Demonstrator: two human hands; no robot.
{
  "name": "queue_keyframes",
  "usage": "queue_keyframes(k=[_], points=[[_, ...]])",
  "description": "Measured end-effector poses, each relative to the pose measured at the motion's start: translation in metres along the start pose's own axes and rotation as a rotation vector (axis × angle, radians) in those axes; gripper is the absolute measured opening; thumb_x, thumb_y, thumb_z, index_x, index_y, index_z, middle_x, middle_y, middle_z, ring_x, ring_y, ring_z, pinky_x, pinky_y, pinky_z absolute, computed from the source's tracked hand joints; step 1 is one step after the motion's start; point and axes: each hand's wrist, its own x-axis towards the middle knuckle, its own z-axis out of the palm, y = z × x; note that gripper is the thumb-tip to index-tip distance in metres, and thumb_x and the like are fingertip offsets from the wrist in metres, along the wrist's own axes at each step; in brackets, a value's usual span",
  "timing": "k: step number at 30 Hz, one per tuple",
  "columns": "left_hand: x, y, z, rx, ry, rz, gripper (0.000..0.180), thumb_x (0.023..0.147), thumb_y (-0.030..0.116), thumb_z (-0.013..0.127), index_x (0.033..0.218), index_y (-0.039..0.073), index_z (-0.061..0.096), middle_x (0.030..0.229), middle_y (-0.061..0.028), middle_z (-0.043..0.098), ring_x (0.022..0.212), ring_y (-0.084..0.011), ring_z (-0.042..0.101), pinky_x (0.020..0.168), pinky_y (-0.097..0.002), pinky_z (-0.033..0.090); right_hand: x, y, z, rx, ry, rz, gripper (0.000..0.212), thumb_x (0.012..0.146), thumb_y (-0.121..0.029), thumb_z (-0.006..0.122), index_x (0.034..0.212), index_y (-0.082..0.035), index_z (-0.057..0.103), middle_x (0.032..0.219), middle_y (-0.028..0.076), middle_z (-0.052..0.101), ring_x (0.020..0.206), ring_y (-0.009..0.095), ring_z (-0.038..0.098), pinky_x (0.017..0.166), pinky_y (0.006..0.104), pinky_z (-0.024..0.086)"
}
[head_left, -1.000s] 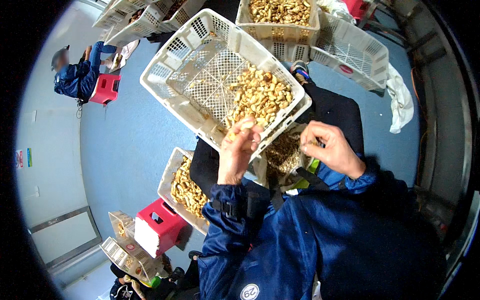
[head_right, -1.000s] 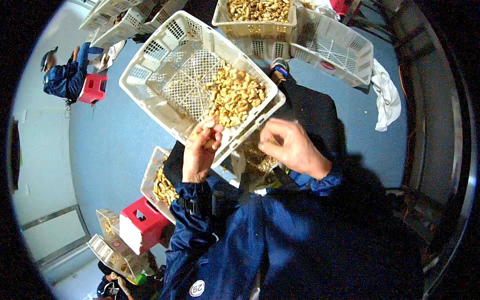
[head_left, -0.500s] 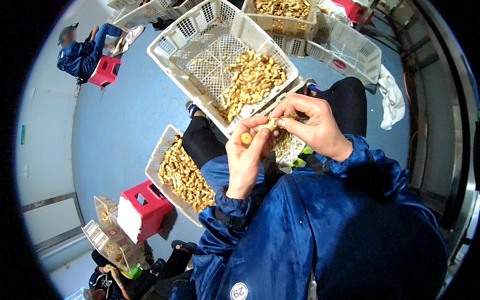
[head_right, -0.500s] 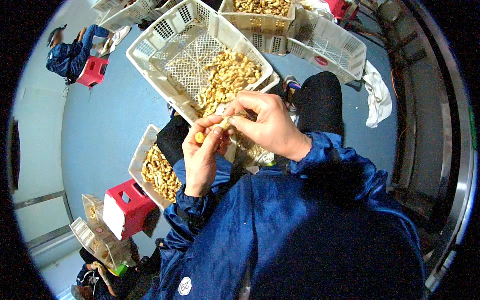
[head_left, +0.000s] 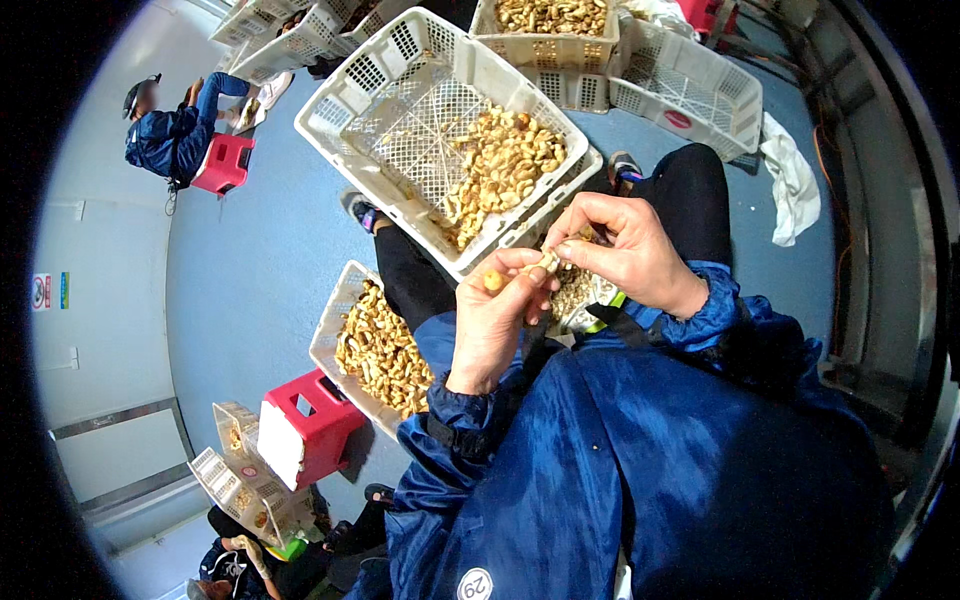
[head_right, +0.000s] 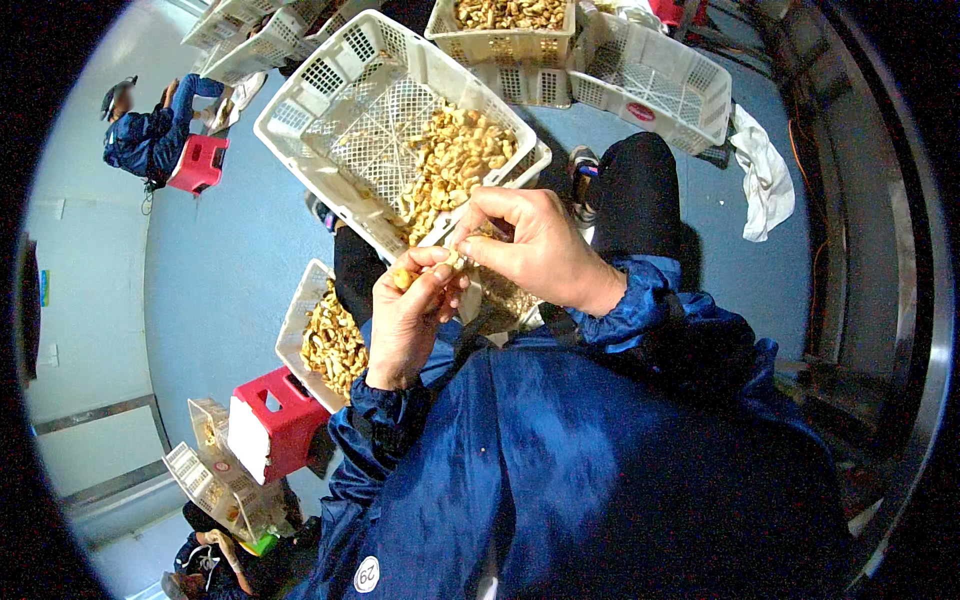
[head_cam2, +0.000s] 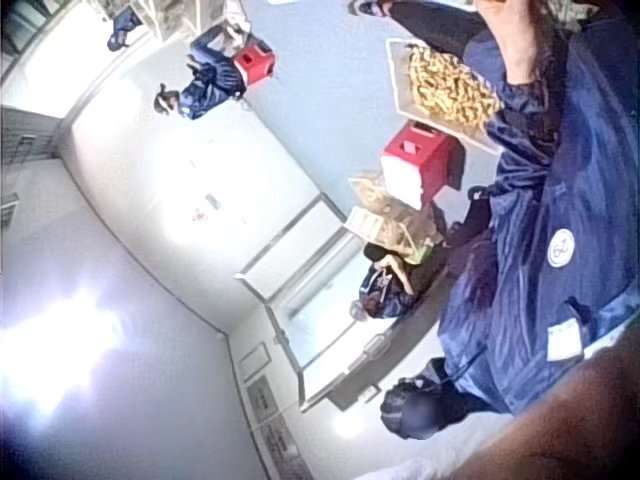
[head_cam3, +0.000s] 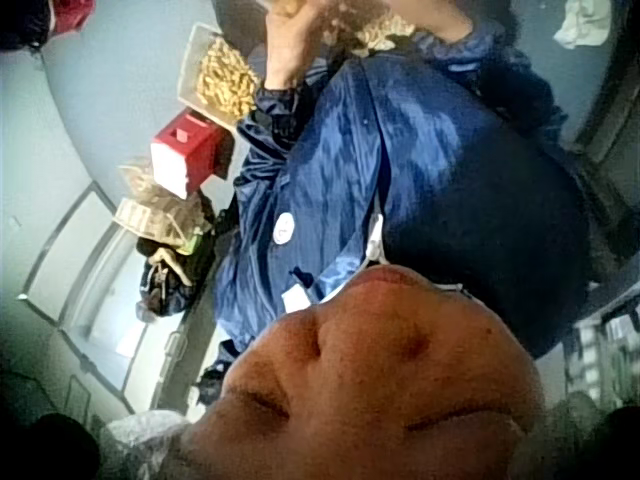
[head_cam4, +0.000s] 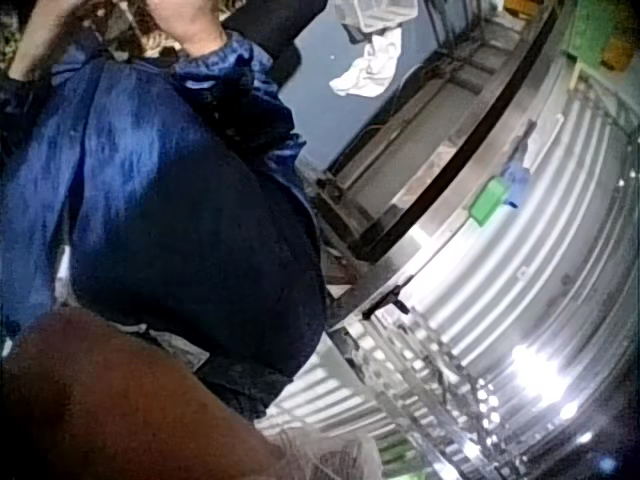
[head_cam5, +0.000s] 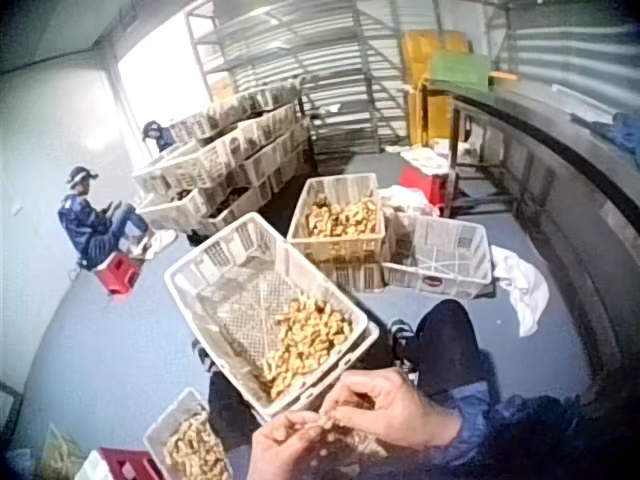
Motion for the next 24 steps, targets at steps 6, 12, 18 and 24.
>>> queue_keyframes(k=[6,12,18,24], points=[[0.004,-0.015,-0.003,0.063,0.038,0.069,0.013,0.089,0.004,0.063,0.101,0.001,0.061,0.084,-0.0044,0.066,0.065,-0.0053,0.055,0.057,-0.0185,0.043,-0.003,0.01,-0.003,0.03,-0.055,-0.001,0.011,0.082,-0.002,0.064,0.076,-0.001,0.056,0.088,0.006,0.064,0.079,0.009,0.057,0.072,0.0249,0.046],[0.01,-0.026,0.003,0.234,0.103,0.258,0.014,0.088,0.001,0.064,0.101,0.002,0.06,0.079,0.0026,0.058,0.066,-0.0028,0.048,0.057,-0.0167,0.038,0.003,0.011,0.006,-0.321,0.021,-0.098,0.006,0.076,0.0,0.065,0.079,0.001,0.059,0.081,0.01,0.063,0.074,0.021,0.062,0.069,0.0311,0.048],[0.013,-0.023,-0.01,-0.07,-0.007,-0.001,0.021,0.095,0.021,0.055,0.102,0.002,0.059,0.078,-0.0055,0.06,0.059,-0.0095,0.05,0.051,-0.0212,0.038,0.006,0.017,0.012,-0.331,0.017,-0.167,0.007,0.075,0.005,0.065,0.079,0.002,0.06,0.082,0.012,0.064,0.074,0.022,0.063,0.066,0.0306,0.049],[0.014,-0.019,-0.031,-0.323,-0.282,-0.177,0.023,0.097,0.021,0.049,0.098,0.0,0.058,0.079,-0.011,0.064,0.057,-0.0126,0.051,0.052,-0.0229,0.039,0.013,0.016,0.019,-0.368,-0.051,-0.422,0.012,0.075,0.008,0.063,0.071,0.001,0.055,0.087,0.013,0.065,0.075,0.025,0.064,0.065,0.0328,0.05]])
